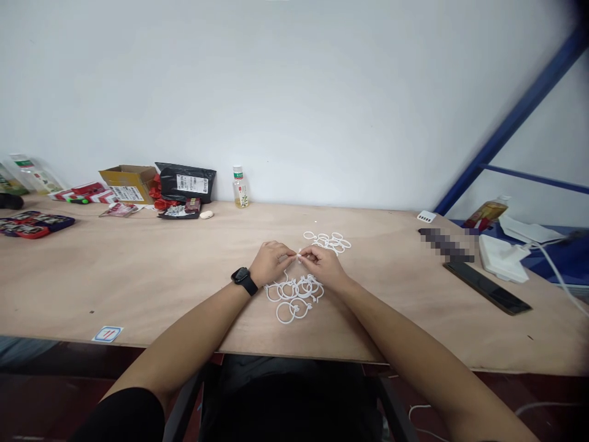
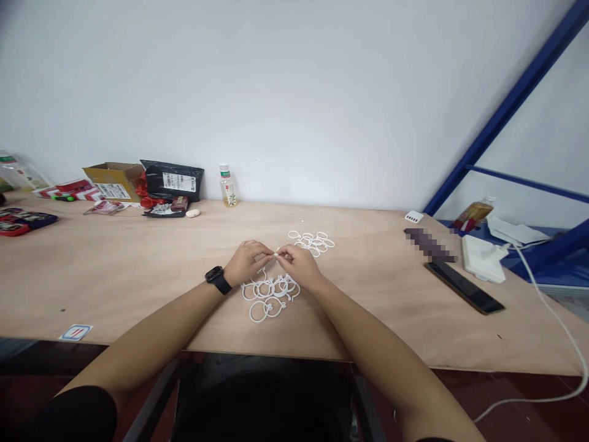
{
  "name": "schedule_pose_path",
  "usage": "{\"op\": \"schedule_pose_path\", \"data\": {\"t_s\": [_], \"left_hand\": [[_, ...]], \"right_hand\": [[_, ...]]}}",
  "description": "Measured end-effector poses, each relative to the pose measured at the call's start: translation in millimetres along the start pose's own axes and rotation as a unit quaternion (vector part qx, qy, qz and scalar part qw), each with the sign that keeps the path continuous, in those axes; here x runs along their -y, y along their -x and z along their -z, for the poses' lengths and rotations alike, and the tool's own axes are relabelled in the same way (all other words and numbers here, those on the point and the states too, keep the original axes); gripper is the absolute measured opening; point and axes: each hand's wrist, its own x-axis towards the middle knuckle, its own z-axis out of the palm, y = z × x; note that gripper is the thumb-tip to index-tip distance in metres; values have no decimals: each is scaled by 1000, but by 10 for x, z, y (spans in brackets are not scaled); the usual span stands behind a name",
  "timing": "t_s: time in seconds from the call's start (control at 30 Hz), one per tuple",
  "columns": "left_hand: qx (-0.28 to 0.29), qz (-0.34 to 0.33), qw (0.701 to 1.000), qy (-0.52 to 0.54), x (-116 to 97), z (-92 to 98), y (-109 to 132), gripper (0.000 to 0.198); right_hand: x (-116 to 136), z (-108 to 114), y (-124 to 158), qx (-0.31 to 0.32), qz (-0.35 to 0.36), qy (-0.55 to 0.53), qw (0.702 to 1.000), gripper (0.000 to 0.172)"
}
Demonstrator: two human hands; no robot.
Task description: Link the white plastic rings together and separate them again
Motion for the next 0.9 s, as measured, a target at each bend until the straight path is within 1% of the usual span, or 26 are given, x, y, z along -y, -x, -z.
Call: {"op": "schedule_pose_path", "data": {"t_s": [0.1,0.23,0.33,0.43,0.57,0.7,0.8,0.9], "left_hand": [[26,41,999,-24,30,56,3,20],[108,69,989,-67,73,170,16,23],[157,79,980,-95,85,201,33,24],[182,78,974,-113,73,173,49,23],[177,61,975,-116,52,116,59,23],[150,44,984,-88,44,77,61,23],[126,35,989,-63,33,60,56,22],[96,36,994,-36,22,47,48,19]], "right_hand": [[-71,76,-37,-12,-8,108,994,13],[-201,260,-96,-23,-55,240,969,19],[-295,354,-122,-24,-101,264,959,23],[-345,333,-126,-21,-112,229,967,22],[-300,180,-98,1,-57,147,988,20],[-181,55,-51,51,-2,92,994,19],[-114,23,-26,75,13,77,994,18],[-90,24,-19,82,18,60,995,19]]}}
